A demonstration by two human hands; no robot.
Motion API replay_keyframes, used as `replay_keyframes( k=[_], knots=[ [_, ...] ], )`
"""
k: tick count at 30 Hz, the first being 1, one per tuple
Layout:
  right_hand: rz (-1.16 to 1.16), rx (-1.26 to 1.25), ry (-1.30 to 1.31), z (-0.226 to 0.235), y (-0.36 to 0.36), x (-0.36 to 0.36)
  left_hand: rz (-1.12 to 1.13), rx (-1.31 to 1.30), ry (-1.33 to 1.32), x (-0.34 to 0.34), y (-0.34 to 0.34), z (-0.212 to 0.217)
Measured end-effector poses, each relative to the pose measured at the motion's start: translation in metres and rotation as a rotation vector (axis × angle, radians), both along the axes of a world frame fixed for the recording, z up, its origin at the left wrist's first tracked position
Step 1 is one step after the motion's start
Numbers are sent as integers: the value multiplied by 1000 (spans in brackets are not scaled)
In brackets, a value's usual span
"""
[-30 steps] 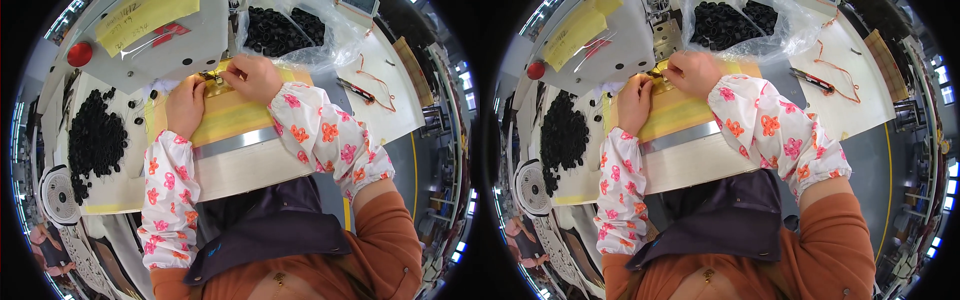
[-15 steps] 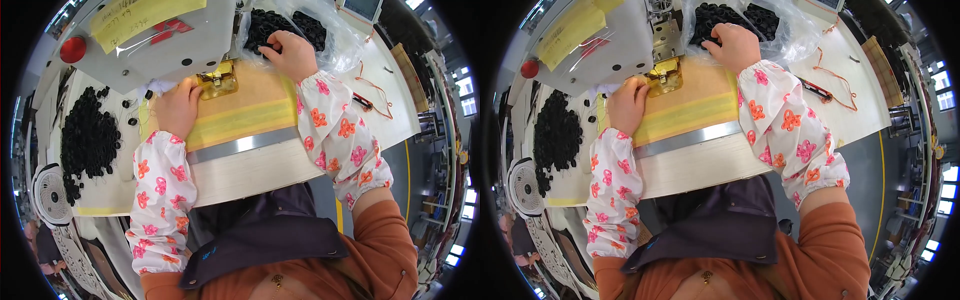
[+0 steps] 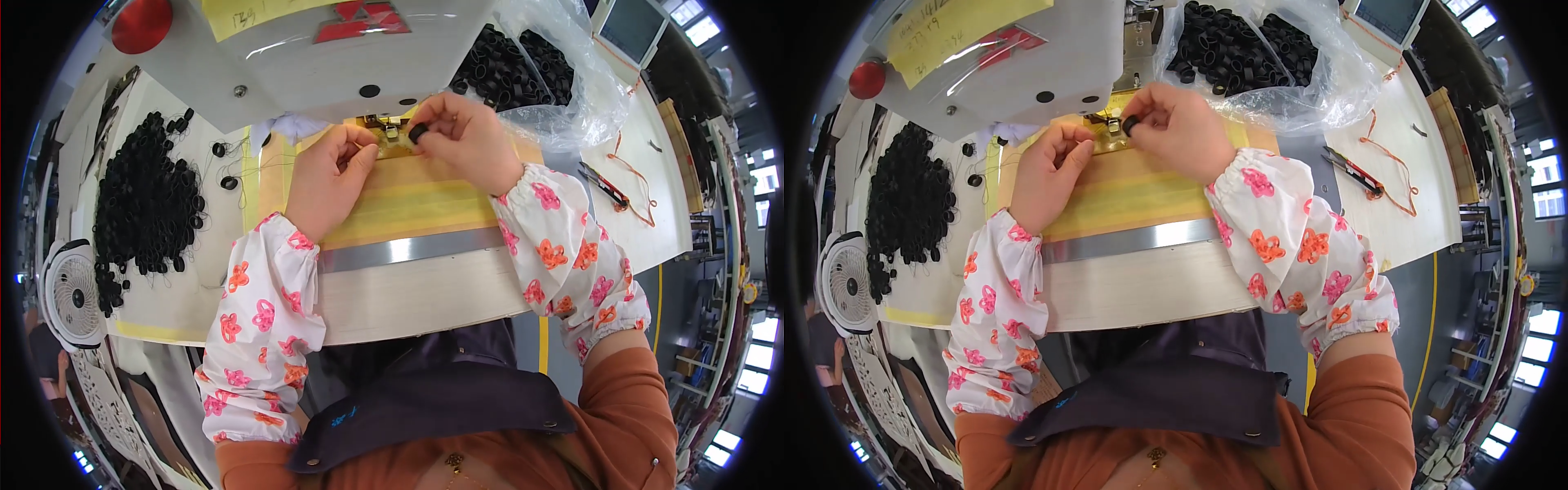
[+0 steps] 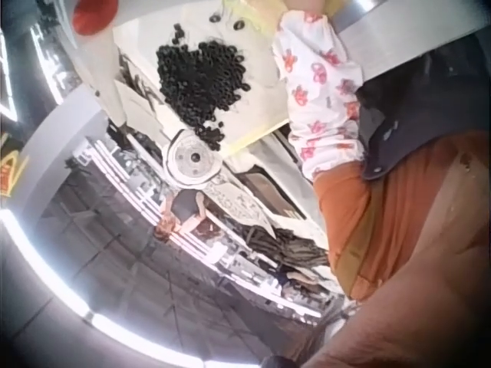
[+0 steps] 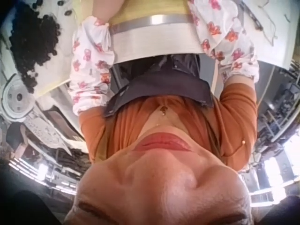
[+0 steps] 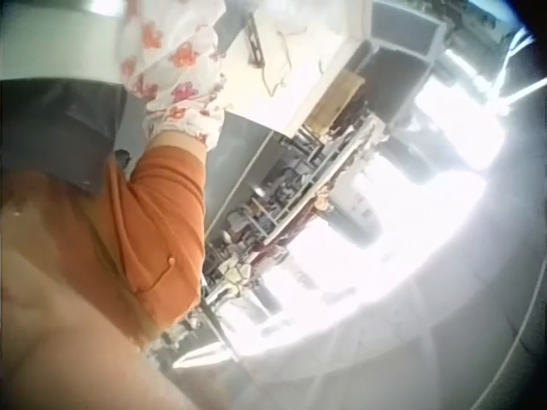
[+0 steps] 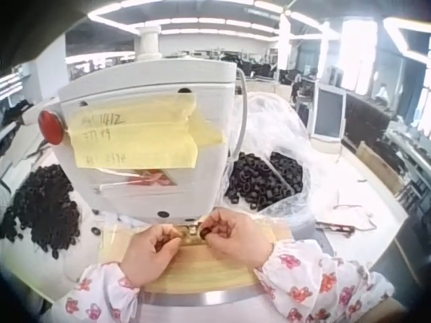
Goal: Manually assembling small black leather components at a workshop station.
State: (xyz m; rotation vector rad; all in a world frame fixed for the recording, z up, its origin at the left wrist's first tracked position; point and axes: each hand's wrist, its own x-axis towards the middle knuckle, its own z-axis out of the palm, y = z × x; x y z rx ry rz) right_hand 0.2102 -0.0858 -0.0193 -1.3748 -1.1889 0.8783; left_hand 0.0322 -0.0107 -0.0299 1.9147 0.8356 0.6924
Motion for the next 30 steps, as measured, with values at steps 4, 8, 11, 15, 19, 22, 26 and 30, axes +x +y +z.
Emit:
replay_keyframes(
  k=[4,8,11,15,19,22,26,30],
  knots=[
    [119,-76,218,5,-8,-17,-119,-145,-66,1,-8,10],
    [119,3,252,2,-8,-20,-155,-201,-98,-1,-5,10],
    [162,-10,309,5,-11,-18,-193,-241,-82,-4,-5,15],
    [178,-165,373,11,-12,-12,-205,-288,-109,-2,-7,13],
    [196,-238,248,13,-10,-9,-214,-188,-117,1,-10,13],
    [164,-233,192,15,-9,-17,-239,77,103,5,-13,17],
    [175,-222,88,10,-7,-17,-189,244,87,4,-17,17],
    [237,-230,138,9,-7,-14,-153,310,141,5,-16,20]
  ],
)
